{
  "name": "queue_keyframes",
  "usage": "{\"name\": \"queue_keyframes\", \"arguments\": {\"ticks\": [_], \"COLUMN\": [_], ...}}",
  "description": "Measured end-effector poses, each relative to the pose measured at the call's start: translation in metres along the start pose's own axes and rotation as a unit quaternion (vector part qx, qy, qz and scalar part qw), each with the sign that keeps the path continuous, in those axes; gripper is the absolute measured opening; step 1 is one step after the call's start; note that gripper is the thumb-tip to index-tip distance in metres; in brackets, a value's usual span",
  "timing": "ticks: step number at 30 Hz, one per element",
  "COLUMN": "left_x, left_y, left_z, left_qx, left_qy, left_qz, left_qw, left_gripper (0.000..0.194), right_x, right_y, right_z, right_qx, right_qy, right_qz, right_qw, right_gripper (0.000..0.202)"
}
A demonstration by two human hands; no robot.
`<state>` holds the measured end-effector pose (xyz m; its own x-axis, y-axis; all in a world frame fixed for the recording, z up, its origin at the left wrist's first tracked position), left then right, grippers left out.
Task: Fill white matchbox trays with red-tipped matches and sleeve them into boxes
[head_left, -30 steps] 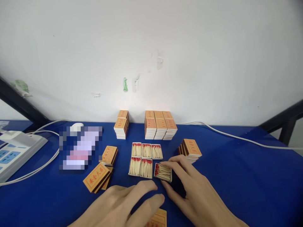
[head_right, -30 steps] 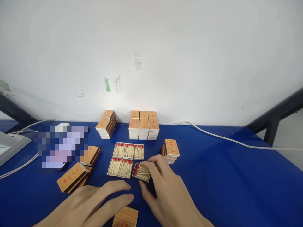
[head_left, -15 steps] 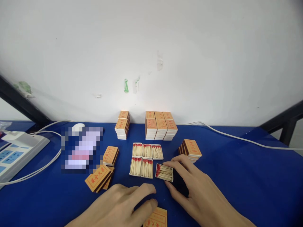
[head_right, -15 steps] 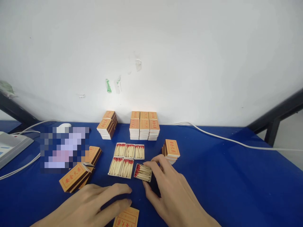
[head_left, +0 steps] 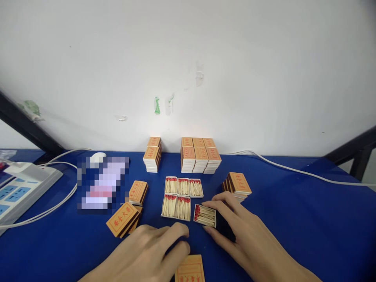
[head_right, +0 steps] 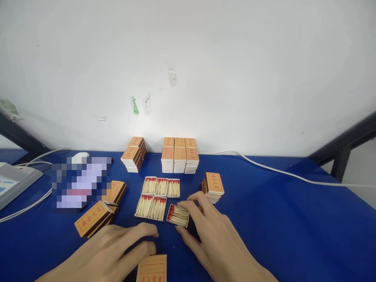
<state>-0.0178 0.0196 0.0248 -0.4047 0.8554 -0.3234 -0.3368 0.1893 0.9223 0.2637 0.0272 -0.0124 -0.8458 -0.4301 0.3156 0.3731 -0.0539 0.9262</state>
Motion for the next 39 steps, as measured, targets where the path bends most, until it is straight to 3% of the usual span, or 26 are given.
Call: {"name": "queue_keyframes", "arguments": {"ticks": [3,10,16,20,33,39], "left_x": [0.001,0.003,0.009,0.013,0.016,0.017], "left_y": [-0.003,-0.011,-0.011,-0.012,-0.010,-0.012], "left_z": [-0.001,-0.001,0.004,0.005,0.000,-0.002], "left_qx": [-0.025,-0.024,-0.154,-0.198,-0.174,-0.169], "left_qy": [0.008,0.005,0.035,0.073,0.096,0.093], "left_qz": [0.008,-0.043,-0.041,-0.056,-0.087,-0.082], "left_qw": [1.000,0.999,0.987,0.976,0.976,0.978], "left_gripper": [0.034,0.017,0.027,0.027,0.038,0.040], "right_x": [0.001,0.001,0.003,0.005,0.006,0.003], "right_y": [0.001,-0.001,0.004,0.011,0.019,0.021], "right_z": [-0.001,-0.003,-0.002,-0.002,-0.002,-0.003], "right_qx": [0.001,0.002,-0.020,-0.051,-0.064,-0.054], "right_qy": [0.008,0.002,0.003,0.023,0.113,0.117], "right_qz": [0.000,-0.007,0.003,0.029,0.082,0.072], "right_qw": [1.000,1.000,1.000,0.998,0.988,0.989], "right_gripper": [0.035,0.031,0.026,0.031,0.045,0.037]}}
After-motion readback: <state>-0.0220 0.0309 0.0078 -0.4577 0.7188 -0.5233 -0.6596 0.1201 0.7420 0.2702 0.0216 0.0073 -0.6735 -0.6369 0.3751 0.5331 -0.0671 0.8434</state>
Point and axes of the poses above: each hand's wrist, its own z-axis towards the middle knuckle, its own y-axis out of the back of the hand, x = y × z, the point moved 1 cm from there along z, towards the middle knuckle, and after that the axes turned 12 degrees about -z, right-handed, at the moved point
